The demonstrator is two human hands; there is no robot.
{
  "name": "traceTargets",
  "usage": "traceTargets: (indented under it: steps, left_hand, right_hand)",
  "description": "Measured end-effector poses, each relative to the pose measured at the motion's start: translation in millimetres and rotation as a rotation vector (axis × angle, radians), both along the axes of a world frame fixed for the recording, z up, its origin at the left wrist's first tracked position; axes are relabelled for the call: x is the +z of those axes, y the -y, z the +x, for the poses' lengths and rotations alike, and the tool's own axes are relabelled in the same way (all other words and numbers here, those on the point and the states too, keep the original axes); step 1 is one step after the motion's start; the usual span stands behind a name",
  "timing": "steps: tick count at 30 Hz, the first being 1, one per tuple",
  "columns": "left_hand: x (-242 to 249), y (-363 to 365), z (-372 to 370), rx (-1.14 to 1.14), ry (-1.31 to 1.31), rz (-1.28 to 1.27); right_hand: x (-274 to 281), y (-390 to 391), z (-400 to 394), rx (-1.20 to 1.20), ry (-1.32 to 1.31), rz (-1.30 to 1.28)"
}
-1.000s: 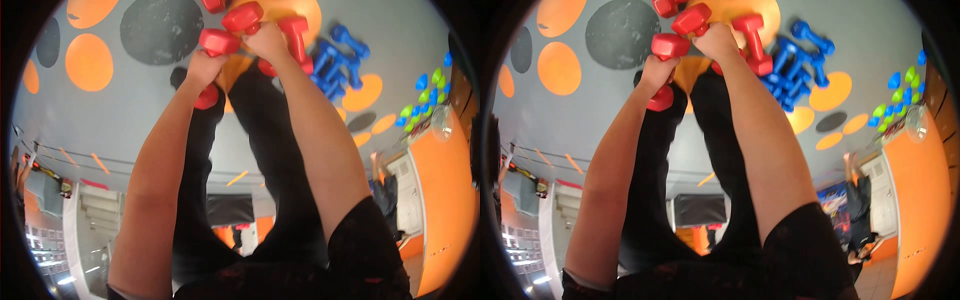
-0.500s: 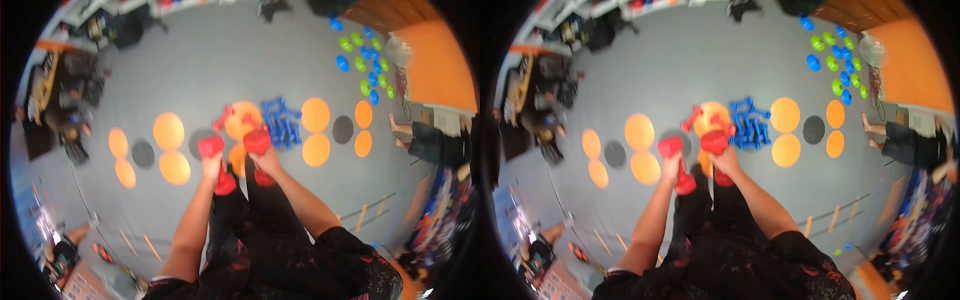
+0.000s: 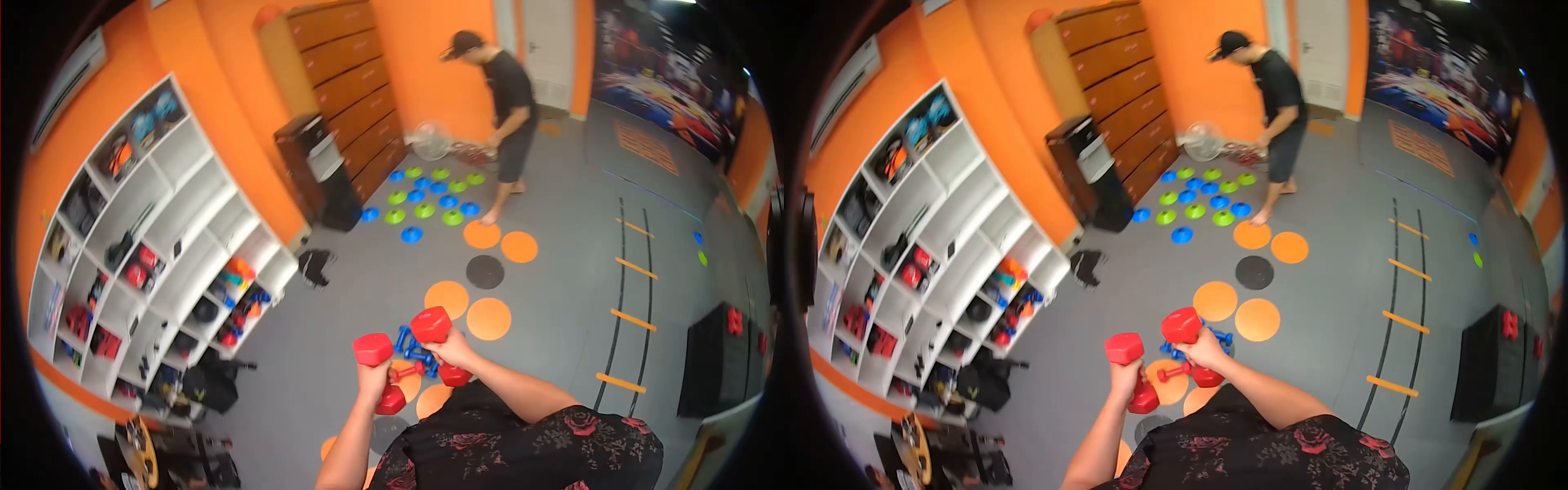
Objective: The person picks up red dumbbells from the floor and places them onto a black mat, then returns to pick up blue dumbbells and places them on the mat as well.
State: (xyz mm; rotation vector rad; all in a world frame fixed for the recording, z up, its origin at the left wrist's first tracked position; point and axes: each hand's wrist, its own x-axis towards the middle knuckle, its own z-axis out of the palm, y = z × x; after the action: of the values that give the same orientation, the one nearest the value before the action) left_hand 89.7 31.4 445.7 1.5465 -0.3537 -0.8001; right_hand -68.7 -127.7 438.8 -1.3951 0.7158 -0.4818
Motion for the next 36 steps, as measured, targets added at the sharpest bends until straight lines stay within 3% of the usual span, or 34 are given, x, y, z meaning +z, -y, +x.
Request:
traceTargets:
  steps: [9,15,17,23,28,33,36]
  left_hand:
    - [29.9,110.7,-152.2,-0.469,0.03,-0.134]
    - [38.0,202.3,-300.6,-0.821,0.207,-0.263]
    - [23.6,231.9,-353.0,-0.891,0.361,-0.441]
    - [60.3,300.5,-514.5,-1.203,0.046,-0.518]
    - [72.5,365.8,-607.9,-1.44,-0.037,-0.626]
    - [75.1,443.7,-688.0,-1.681,-0.145,-0.594]
    - [80.4,498.9,-738.9,-1.793,-0.231,-0.61]
  right_hand:
    - [27.4,25.2,-193.8,-0.545,0.054,-0.056]
    - [49.2,50.8,-351.2,-0.756,0.155,-0.136]
    - [50.6,60.5,-407.0,-0.785,0.124,-0.204]
    - [89.8,81.6,-542.8,-1.007,-0.071,-0.632]
    - [102.0,113.6,-611.3,-1.171,-0.027,-0.64]
    - [87.2,165.0,-664.5,-1.379,0.086,-0.455]
    - [88.0,209.0,-697.6,-1.517,-0.071,-0.552]
